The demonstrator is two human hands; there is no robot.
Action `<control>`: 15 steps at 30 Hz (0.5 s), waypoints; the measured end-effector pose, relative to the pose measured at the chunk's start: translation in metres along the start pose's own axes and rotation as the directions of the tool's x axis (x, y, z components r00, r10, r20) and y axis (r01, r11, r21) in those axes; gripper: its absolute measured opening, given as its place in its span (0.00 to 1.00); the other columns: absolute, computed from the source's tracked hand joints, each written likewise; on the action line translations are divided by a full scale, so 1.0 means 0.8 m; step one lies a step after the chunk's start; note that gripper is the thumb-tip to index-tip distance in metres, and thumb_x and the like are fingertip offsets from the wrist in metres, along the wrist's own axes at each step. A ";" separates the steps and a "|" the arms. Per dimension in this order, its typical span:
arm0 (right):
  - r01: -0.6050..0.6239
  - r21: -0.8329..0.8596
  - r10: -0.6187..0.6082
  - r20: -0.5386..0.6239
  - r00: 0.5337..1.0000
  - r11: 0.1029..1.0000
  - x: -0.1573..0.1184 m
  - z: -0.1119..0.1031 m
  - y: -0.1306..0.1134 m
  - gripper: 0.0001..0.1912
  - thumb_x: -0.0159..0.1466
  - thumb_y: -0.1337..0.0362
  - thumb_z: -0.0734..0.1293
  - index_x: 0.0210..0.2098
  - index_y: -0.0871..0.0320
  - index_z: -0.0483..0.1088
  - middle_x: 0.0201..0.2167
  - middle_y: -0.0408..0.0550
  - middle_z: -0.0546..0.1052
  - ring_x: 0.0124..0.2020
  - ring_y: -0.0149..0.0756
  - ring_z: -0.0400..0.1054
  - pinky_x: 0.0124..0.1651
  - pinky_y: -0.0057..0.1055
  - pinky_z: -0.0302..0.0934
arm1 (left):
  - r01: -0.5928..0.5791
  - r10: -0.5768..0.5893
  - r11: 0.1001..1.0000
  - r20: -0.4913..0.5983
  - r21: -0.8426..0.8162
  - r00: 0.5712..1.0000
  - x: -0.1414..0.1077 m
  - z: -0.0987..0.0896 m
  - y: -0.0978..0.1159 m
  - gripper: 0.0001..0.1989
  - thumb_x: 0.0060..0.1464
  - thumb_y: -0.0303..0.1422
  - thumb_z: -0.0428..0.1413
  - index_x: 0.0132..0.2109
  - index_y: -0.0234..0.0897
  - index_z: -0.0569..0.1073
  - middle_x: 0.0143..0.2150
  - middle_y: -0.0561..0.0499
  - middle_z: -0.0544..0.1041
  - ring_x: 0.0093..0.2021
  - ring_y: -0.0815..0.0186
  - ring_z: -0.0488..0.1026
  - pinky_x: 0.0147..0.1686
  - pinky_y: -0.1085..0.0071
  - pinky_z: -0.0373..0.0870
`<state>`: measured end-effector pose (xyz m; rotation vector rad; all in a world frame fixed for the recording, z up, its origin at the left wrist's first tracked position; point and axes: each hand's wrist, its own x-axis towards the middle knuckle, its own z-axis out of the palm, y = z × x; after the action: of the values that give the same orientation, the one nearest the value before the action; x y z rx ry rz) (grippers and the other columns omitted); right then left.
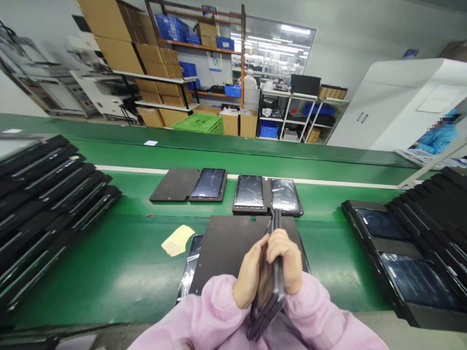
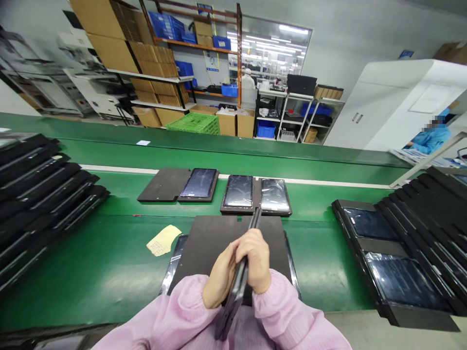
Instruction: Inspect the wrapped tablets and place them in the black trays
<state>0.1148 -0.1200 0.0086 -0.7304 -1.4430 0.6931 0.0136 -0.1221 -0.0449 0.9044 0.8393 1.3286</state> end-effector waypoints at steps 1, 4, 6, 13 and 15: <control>-0.029 0.048 0.033 -0.077 0.997 0.998 0.011 -0.013 0.002 0.29 0.67 0.50 0.49 0.18 0.51 0.67 0.17 0.44 0.66 0.24 0.38 0.61 0.37 0.40 0.58 | -0.069 0.059 0.995 0.151 0.067 0.987 0.001 -0.010 0.002 0.24 0.55 0.49 0.50 0.46 0.35 0.76 0.51 0.41 0.75 0.54 0.55 0.69 0.56 0.57 0.64; -0.170 0.350 0.254 -0.211 0.944 0.921 0.047 -0.057 0.017 0.31 0.65 0.44 0.48 0.16 0.52 0.64 0.15 0.43 0.61 0.21 0.35 0.58 0.29 0.35 0.57 | -0.473 0.239 0.853 0.641 0.221 0.729 0.006 -0.038 0.008 0.35 0.44 0.50 0.58 0.57 0.38 0.67 0.61 0.39 0.63 0.62 0.50 0.58 0.60 0.52 0.54; -0.234 0.511 0.374 -0.190 0.908 0.827 0.066 -0.075 0.025 0.29 0.61 0.40 0.54 0.14 0.53 0.63 0.14 0.41 0.59 0.19 0.33 0.56 0.27 0.33 0.56 | -0.667 0.295 0.698 0.744 0.261 0.600 0.008 -0.045 0.011 0.43 0.40 0.42 0.63 0.62 0.39 0.59 0.64 0.38 0.58 0.63 0.49 0.55 0.60 0.50 0.53; -0.398 0.339 0.489 -0.248 0.836 0.853 0.063 -0.061 -0.010 0.16 0.58 0.49 0.63 0.37 0.54 0.68 0.33 0.44 0.72 0.35 0.35 0.66 0.40 0.32 0.60 | -0.041 0.014 0.945 0.086 0.323 0.996 -0.026 -0.037 0.021 0.14 0.40 0.35 0.61 0.37 0.34 0.78 0.35 0.41 0.80 0.36 0.51 0.77 0.39 0.58 0.74; -0.487 0.068 0.491 -0.177 0.853 0.871 0.053 -0.063 -0.020 0.16 0.55 0.54 0.67 0.39 0.54 0.66 0.34 0.43 0.72 0.37 0.35 0.66 0.40 0.31 0.59 | 0.202 -0.201 0.979 -0.030 0.015 0.979 -0.039 -0.039 0.028 0.16 0.37 0.35 0.62 0.37 0.34 0.76 0.33 0.44 0.80 0.34 0.52 0.76 0.37 0.58 0.73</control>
<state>0.1659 -0.0972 0.0472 -1.1372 -1.0754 0.9977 -0.0261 -0.1511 -0.0377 0.7935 0.9401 1.1613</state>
